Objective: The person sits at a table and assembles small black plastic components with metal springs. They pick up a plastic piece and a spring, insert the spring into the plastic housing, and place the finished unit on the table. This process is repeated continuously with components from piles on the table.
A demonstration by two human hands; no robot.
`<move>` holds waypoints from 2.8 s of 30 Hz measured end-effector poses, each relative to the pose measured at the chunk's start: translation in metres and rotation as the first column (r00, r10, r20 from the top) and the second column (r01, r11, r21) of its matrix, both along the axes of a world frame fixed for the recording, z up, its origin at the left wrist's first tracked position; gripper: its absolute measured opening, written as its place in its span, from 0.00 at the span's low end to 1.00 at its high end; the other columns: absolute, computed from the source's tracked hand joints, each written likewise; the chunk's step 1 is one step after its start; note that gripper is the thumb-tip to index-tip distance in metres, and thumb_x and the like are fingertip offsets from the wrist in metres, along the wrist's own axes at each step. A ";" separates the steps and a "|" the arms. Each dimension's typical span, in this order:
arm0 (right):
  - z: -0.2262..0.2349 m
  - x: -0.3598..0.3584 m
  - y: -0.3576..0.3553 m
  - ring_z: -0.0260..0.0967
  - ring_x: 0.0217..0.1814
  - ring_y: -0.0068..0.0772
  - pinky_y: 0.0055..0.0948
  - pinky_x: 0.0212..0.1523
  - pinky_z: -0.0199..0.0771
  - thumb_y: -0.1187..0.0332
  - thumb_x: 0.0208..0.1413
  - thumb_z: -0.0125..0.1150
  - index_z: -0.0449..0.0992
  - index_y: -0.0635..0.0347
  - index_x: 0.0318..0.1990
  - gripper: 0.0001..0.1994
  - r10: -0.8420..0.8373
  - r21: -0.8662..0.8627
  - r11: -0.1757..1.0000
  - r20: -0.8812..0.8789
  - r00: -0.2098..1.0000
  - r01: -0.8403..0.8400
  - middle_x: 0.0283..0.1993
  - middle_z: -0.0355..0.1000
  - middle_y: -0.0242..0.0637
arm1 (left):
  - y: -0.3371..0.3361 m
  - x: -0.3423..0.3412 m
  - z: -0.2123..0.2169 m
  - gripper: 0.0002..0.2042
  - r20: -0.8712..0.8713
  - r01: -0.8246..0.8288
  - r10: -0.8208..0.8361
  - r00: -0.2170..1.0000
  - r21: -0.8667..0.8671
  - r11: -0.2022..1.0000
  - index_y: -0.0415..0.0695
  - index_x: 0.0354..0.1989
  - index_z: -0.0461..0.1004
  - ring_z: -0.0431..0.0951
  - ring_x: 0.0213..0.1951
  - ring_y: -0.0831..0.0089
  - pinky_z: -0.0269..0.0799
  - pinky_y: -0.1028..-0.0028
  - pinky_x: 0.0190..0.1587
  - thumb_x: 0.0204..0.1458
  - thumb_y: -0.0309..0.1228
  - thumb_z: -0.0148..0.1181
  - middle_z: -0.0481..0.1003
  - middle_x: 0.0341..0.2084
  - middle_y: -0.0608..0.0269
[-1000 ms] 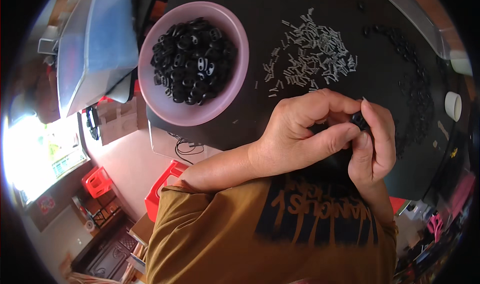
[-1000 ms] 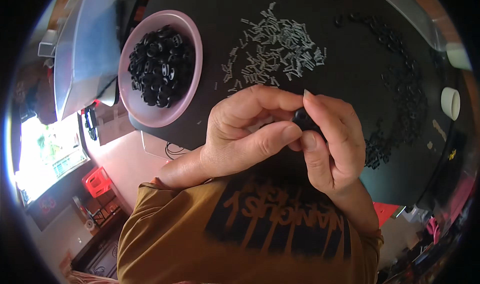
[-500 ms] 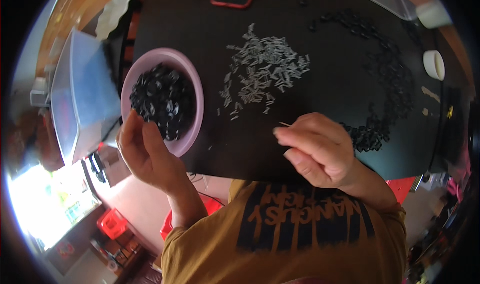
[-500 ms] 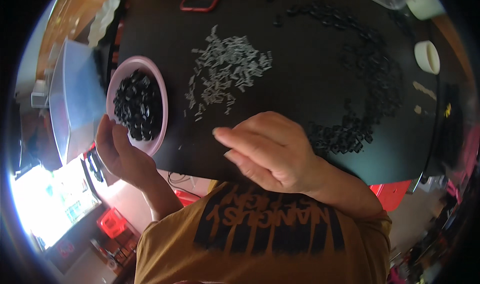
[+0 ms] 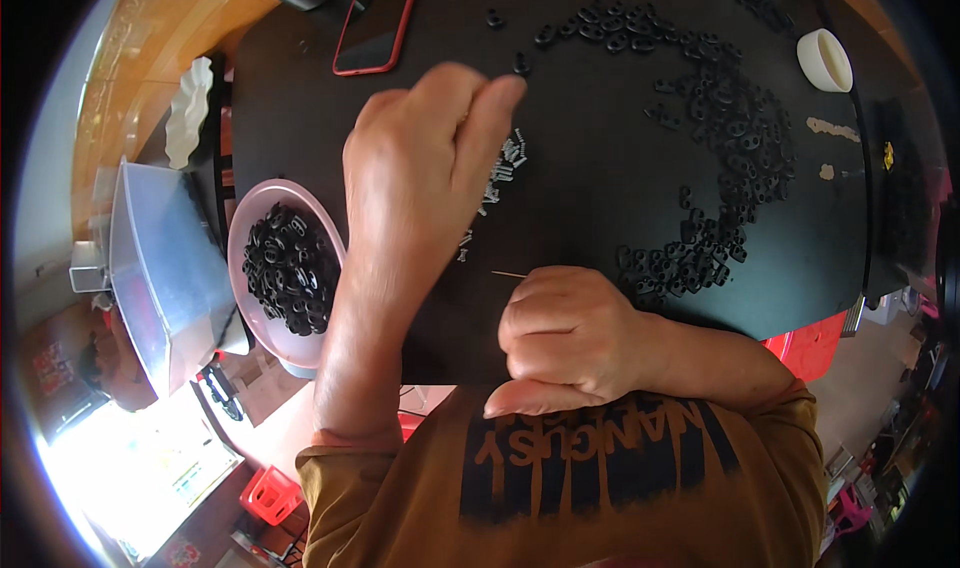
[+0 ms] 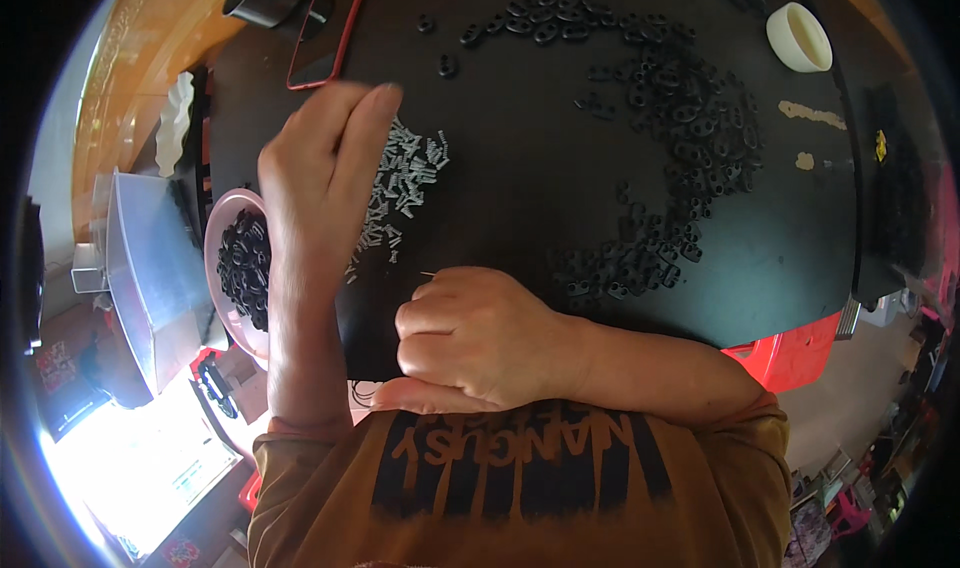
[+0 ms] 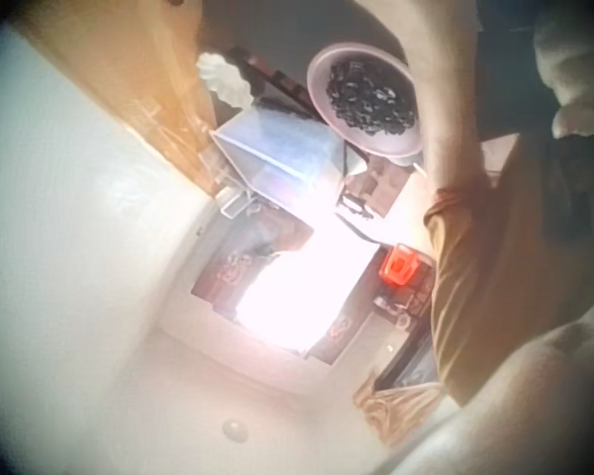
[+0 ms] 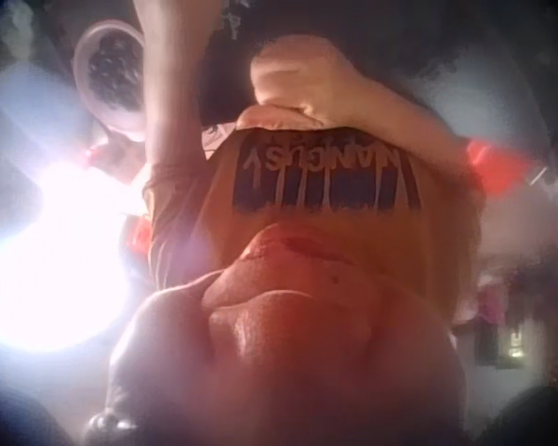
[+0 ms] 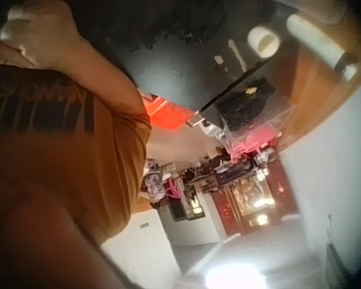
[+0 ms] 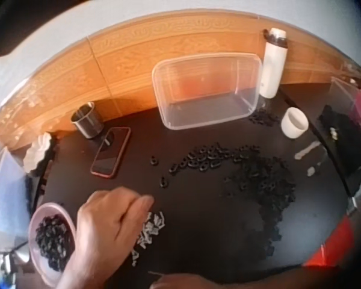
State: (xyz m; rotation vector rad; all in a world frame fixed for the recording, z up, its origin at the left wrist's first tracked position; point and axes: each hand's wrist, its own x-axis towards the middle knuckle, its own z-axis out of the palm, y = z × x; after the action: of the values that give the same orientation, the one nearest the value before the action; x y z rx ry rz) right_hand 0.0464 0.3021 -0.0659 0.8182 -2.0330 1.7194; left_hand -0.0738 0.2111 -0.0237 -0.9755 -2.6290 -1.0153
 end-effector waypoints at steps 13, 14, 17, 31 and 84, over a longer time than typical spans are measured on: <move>0.007 0.010 0.003 0.56 0.16 0.33 0.30 0.19 0.57 0.59 0.46 0.60 0.63 0.57 0.14 0.18 0.069 -0.081 0.995 0.104 0.992 -0.060 0.17 0.58 0.33 | 0.041 -0.035 -0.038 0.06 -0.048 0.097 -0.119 0.992 -0.324 0.941 0.42 0.27 0.73 0.71 0.27 0.61 0.64 0.66 0.35 0.46 0.30 0.53 0.70 0.22 0.60; 0.008 0.011 0.003 0.59 0.16 0.35 0.32 0.20 0.59 0.58 0.47 0.58 0.64 0.58 0.13 0.18 0.073 -0.082 0.995 0.128 0.989 -0.063 0.16 0.59 0.34 | 0.043 -0.030 -0.032 0.05 0.057 0.158 -0.147 0.987 -0.298 0.941 0.42 0.26 0.73 0.71 0.27 0.61 0.64 0.66 0.35 0.45 0.30 0.53 0.69 0.21 0.59; 0.012 0.013 0.006 0.61 0.18 0.38 0.34 0.22 0.62 0.57 0.50 0.55 0.65 0.59 0.13 0.19 0.106 -0.065 0.993 0.168 0.980 -0.096 0.15 0.60 0.36 | 0.052 -0.022 -0.027 0.05 0.138 0.260 -0.236 0.962 -0.188 0.947 0.39 0.28 0.73 0.68 0.23 0.69 0.63 0.73 0.29 0.45 0.27 0.55 0.68 0.19 0.60; 0.007 0.016 0.000 0.59 0.19 0.40 0.35 0.20 0.59 0.60 0.48 0.58 0.65 0.59 0.16 0.16 0.117 -0.107 0.989 0.176 0.977 -0.099 0.19 0.60 0.36 | 0.101 -0.005 -0.039 0.03 0.073 0.405 -0.399 0.914 -0.233 0.884 0.42 0.26 0.71 0.71 0.32 0.64 0.64 0.66 0.38 0.43 0.28 0.55 0.70 0.24 0.62; 0.010 -0.076 0.067 0.67 0.35 0.37 0.32 0.34 0.69 0.76 0.43 0.58 0.71 0.59 0.34 0.08 -0.416 0.729 0.591 -0.093 0.905 0.347 0.31 0.68 0.34 | -0.065 0.052 -0.030 0.09 0.542 -0.256 -0.089 0.836 0.527 0.811 0.38 0.34 0.70 0.66 0.26 0.85 0.62 0.85 0.30 0.43 0.16 0.56 0.69 0.27 0.67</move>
State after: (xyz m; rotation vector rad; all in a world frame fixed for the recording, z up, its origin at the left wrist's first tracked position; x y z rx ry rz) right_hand -0.0297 0.3690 -0.0559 0.4273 -2.7469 0.6622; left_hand -0.0222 0.1460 -0.0541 -0.4437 -2.3961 -2.1726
